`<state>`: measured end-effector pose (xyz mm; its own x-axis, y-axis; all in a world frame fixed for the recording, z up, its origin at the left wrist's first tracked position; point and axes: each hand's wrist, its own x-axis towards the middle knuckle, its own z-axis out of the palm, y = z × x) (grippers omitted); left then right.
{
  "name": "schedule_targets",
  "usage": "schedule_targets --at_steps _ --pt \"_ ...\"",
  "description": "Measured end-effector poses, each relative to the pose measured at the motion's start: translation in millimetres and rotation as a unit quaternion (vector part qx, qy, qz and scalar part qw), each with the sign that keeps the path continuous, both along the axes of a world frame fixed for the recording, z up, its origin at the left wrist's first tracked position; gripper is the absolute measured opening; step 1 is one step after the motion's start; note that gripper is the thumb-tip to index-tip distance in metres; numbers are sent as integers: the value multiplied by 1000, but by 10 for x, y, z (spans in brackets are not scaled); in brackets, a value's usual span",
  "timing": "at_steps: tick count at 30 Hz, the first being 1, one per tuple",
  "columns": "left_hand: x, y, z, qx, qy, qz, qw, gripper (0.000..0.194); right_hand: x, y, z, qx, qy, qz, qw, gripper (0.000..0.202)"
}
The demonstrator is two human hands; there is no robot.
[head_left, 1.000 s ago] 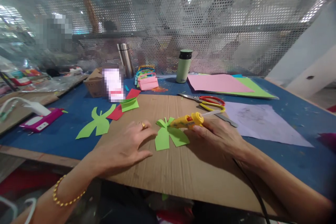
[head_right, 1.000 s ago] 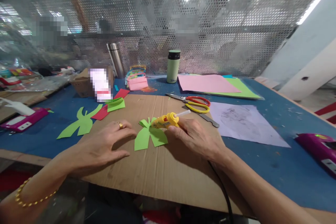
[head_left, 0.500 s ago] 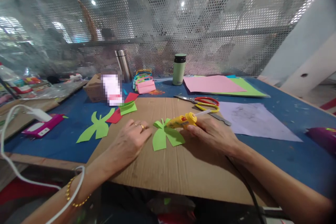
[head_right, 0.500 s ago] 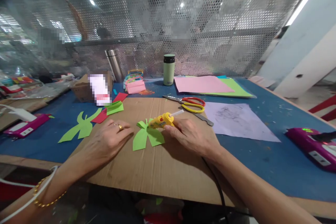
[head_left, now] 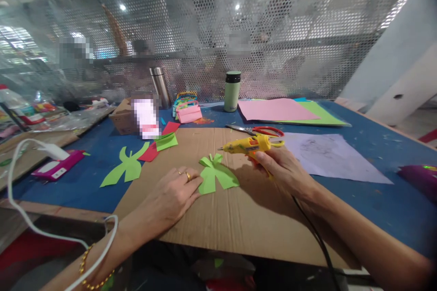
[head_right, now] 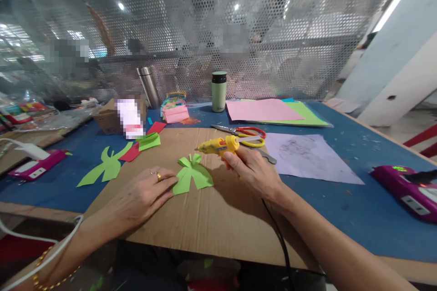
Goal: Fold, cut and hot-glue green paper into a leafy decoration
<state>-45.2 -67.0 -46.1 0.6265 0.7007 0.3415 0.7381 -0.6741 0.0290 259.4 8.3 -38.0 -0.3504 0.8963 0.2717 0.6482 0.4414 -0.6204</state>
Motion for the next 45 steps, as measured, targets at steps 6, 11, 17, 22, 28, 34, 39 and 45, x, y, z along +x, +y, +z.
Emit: schedule_targets --at_steps 6,11,17,22,28,34,39,45 --pt "0 69 19 -13 39 4 999 22 -44 -41 30 25 -10 4 1000 60" --pt "-34 90 98 -92 6 26 995 21 -54 -75 42 32 -14 12 999 60" --pt "13 90 124 -78 19 38 996 26 -50 -87 43 35 -20 14 999 59" --pt "73 125 74 11 74 20 997 21 -40 -77 45 33 -15 17 999 60" --pt "106 216 5 39 32 25 998 25 -40 -71 45 33 -24 7 999 60" --pt "112 352 107 -114 -134 59 983 18 -47 -77 56 22 -38 5 999 60" --pt "98 405 212 -195 -219 51 955 22 -94 -120 95 42 -63 16 997 52" --pt "33 467 195 -157 -189 50 968 26 -153 -188 180 36 -77 40 996 42"
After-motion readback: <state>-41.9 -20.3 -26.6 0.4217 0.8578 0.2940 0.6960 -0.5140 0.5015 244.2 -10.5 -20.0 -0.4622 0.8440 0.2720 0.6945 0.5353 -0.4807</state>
